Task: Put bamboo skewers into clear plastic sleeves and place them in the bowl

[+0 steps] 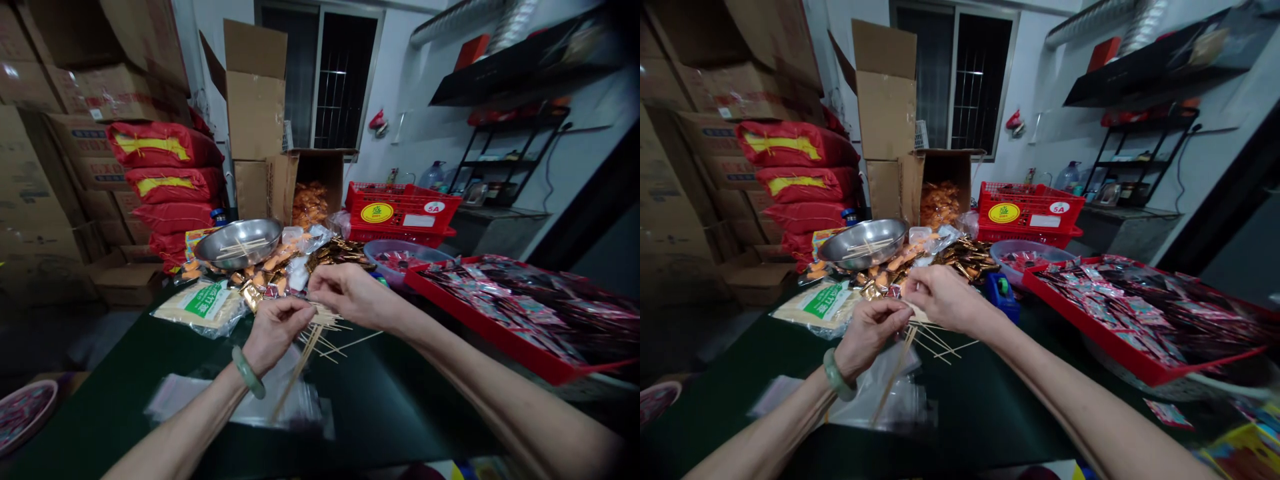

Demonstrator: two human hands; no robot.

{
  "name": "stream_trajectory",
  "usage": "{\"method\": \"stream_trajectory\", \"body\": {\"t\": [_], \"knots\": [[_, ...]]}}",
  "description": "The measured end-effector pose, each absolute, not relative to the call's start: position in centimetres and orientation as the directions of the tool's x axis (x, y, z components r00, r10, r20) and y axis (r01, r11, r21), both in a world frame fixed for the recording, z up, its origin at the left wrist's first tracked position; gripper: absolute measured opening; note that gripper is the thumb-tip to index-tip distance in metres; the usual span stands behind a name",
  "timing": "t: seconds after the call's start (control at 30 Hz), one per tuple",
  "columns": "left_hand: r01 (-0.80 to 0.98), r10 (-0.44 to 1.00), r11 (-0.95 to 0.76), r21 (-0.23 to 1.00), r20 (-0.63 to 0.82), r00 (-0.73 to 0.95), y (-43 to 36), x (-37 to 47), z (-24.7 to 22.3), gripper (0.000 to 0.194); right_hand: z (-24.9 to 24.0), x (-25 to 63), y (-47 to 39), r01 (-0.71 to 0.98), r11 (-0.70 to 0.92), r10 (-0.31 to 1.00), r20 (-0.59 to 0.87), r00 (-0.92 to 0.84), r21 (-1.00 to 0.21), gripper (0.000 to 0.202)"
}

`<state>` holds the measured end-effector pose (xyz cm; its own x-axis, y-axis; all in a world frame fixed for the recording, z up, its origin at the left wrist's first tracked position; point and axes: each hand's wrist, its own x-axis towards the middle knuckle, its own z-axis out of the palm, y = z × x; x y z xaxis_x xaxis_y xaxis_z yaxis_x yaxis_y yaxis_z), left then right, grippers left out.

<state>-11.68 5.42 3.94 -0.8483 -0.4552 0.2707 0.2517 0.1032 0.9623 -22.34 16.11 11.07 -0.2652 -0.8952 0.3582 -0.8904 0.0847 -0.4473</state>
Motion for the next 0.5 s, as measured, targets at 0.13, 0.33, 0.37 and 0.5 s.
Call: {"method": "stream_trajectory", "body": {"t": [0.13,0.33,0.37,0.5], "knots": [[0.196,-0.482,0.105,0.975,0.222,-0.848,5.7,-11.7,3.8,0.031,10.1,-21.4,17.7,-0.922,0.118,-0.501,0.780,-0.375,-0.368,0.012],[0.249,-0.355,0.208,0.946,0.310,-0.882,6.6,-11.6,4.3,0.029,6.5,-18.5,18.7,-0.982,0.179,-0.596,0.788,-0.156,-0.059,0.023],[0.262,-0.327,0.247,0.933,0.335,-0.884,6.8,-11.5,4.4,0.026,5.9,-18.5,18.6,-0.973,0.226,-0.593,0.784,-0.183,-0.056,0.025],[0.312,-0.174,0.553,0.772,0.474,-0.863,7.4,-11.2,4.6,0.021,4.6,-19.2,19.0,-0.961,0.269,-0.633,0.740,-0.228,-0.066,0.026]]}}
